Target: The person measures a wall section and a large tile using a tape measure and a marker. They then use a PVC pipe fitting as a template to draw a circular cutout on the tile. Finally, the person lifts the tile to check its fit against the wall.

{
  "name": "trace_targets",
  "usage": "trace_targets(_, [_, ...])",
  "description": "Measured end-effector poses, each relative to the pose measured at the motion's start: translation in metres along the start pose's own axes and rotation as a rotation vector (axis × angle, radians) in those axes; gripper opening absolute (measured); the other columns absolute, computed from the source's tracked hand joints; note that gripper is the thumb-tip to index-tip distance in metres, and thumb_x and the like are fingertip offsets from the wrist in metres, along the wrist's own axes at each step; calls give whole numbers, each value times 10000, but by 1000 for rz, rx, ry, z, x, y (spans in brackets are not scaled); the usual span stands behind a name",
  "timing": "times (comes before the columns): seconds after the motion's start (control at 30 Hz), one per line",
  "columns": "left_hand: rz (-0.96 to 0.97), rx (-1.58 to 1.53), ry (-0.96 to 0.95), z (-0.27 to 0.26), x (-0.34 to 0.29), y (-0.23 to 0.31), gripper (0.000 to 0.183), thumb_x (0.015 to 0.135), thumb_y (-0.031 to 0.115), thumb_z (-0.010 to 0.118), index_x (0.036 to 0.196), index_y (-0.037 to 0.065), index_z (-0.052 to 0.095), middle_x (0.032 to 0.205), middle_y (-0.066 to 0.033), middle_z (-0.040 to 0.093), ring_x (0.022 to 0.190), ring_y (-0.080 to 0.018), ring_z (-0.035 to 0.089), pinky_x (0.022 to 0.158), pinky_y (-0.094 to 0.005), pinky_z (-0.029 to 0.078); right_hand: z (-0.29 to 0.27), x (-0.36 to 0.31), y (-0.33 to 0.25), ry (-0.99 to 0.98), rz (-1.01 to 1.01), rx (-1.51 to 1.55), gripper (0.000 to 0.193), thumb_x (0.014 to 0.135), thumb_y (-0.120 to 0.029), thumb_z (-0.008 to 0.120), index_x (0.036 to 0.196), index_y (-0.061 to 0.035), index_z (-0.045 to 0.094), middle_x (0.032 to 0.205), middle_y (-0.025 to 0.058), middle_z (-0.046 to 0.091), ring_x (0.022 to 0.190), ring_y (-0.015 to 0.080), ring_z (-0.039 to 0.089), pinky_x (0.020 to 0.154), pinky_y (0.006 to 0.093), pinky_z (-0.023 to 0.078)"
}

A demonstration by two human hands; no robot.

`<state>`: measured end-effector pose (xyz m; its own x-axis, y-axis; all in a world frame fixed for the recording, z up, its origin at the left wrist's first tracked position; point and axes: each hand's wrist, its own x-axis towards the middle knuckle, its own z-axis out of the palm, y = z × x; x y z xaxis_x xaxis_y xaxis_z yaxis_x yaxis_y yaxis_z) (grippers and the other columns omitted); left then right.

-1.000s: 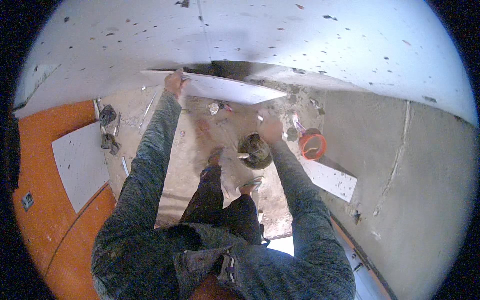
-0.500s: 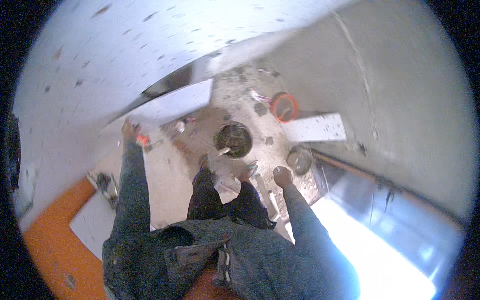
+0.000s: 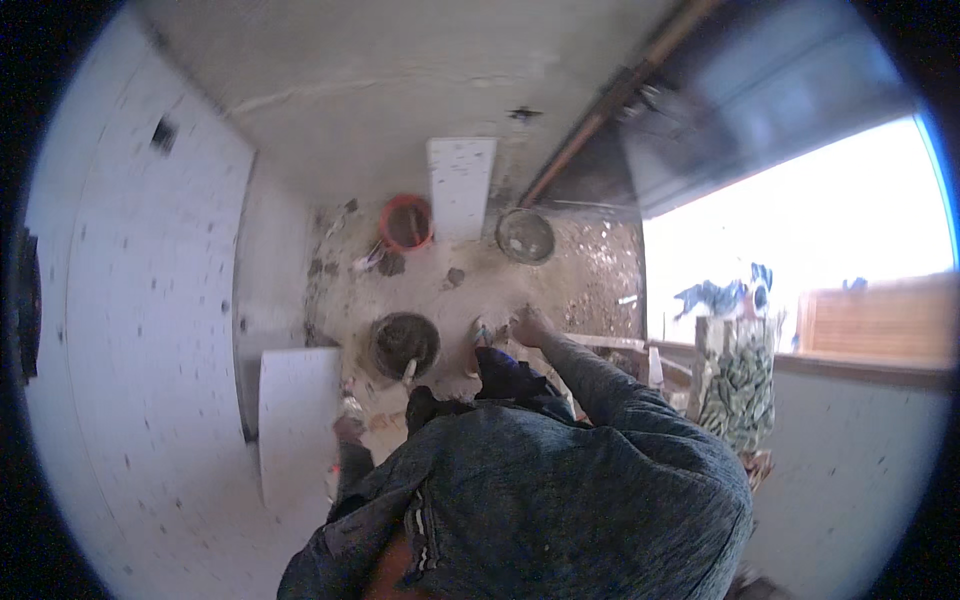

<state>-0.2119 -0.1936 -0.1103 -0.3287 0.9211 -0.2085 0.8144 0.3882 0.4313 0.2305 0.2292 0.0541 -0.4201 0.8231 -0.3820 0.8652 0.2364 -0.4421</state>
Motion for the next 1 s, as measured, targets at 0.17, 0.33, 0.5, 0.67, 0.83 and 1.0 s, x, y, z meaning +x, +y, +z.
trace_targets(0.17, [-375, -733, -278, 1, 138, 214, 255, 809, 308, 672, 818, 54, 655, 729, -80, 617, 673, -239, 613, 602, -430, 494, -81, -4, 33, 10, 241, 219, 300, 850, -301, 566, 926, -42, 695, 991, 281, 658, 940, 455, 636, 828, 521, 493])
trace_targets(0.33, [-218, -572, -353, 21, 233, 309, 325, 848, 331, 662, 935, 20, 703, 900, -125, 697, 808, -253, 663, 755, -375, 523, -106, 17, 88, 293, 292, 288, 240, 855, -244, 556, 883, -56, 703, 915, 256, 667, 882, 422, 646, 772, 504, 497])
trace_targets(0.5, [-105, -206, -758, -7, 299, 384, 424, 881, 374, 618, 1070, 1, 688, 1010, -139, 713, 922, -282, 660, 853, -381, 493, -142, 21, 137, 547, 316, 555, 232, 888, -209, 535, 909, -60, 710, 800, 173, 671, 736, 318, 642, 701, 433, 501])
trace_targets(0.67, [86, -88, -826, -21, 362, 418, 443, 892, 385, 602, 1113, 6, 663, 1037, -138, 700, 928, -290, 648, 862, -383, 488, -221, 54, 140, 766, 563, 1331, 265, 937, -231, 521, 820, -46, 669, 667, 24, 592, 606, 138, 532, 577, 325, 427])
trace_targets(0.83, [177, -49, -880, -3, 421, 485, 468, 886, 401, 608, 1140, 9, 643, 1059, -147, 690, 956, -296, 639, 876, -387, 484, -275, 93, 179, 942, 641, 1329, 318, 956, -243, 512, 707, -62, 590, 631, -16, 522, 572, 114, 459, 522, 325, 345])
trace_targets(1.0, [315, -40, -941, 28, 469, 568, 496, 881, 417, 614, 1167, 13, 623, 1081, -155, 679, 983, -302, 630, 889, -390, 479, -270, 126, 273, 1124, 602, 1308, 239, 970, -245, 477, 907, -57, 610, 693, 25, 605, 558, 118, 511, 493, 289, 377])
